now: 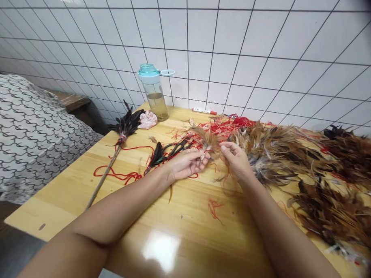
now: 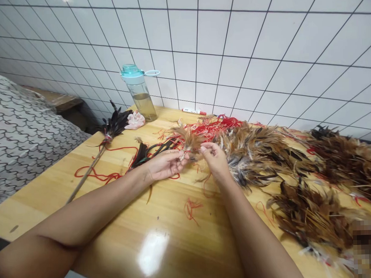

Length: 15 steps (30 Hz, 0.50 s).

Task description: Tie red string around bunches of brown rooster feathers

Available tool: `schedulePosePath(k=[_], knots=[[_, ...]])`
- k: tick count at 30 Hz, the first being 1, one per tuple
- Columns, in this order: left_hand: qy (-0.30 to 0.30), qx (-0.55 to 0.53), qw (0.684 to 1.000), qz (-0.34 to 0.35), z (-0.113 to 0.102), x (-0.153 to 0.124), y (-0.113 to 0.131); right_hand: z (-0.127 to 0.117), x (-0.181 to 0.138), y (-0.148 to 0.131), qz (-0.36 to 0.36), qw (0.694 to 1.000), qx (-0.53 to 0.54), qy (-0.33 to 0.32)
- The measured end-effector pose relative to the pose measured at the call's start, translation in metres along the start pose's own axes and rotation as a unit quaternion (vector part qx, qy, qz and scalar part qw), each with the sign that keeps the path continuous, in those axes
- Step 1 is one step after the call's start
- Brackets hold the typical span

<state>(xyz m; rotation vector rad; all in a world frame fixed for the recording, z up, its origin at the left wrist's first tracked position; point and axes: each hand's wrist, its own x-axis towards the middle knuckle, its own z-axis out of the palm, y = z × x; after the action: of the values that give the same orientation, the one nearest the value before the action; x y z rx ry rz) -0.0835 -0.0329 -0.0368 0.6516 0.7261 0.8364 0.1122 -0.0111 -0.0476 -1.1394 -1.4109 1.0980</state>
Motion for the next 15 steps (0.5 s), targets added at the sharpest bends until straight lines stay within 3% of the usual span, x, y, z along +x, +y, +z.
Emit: schedulePosePath(k=[7, 15], knots=[[-0.016, 0.076, 0.996, -0.045, 0.005, -0.004, 0.001, 0.013, -0.008, -0.007, 0.019, 0.996, 0.014, -0.087], [-0.016, 0.068, 0.996, -0.058, 0.010, -0.009, 0.008, 0.011, -0.006, -0.005, 0.023, 0.999, 0.036, -0.022]])
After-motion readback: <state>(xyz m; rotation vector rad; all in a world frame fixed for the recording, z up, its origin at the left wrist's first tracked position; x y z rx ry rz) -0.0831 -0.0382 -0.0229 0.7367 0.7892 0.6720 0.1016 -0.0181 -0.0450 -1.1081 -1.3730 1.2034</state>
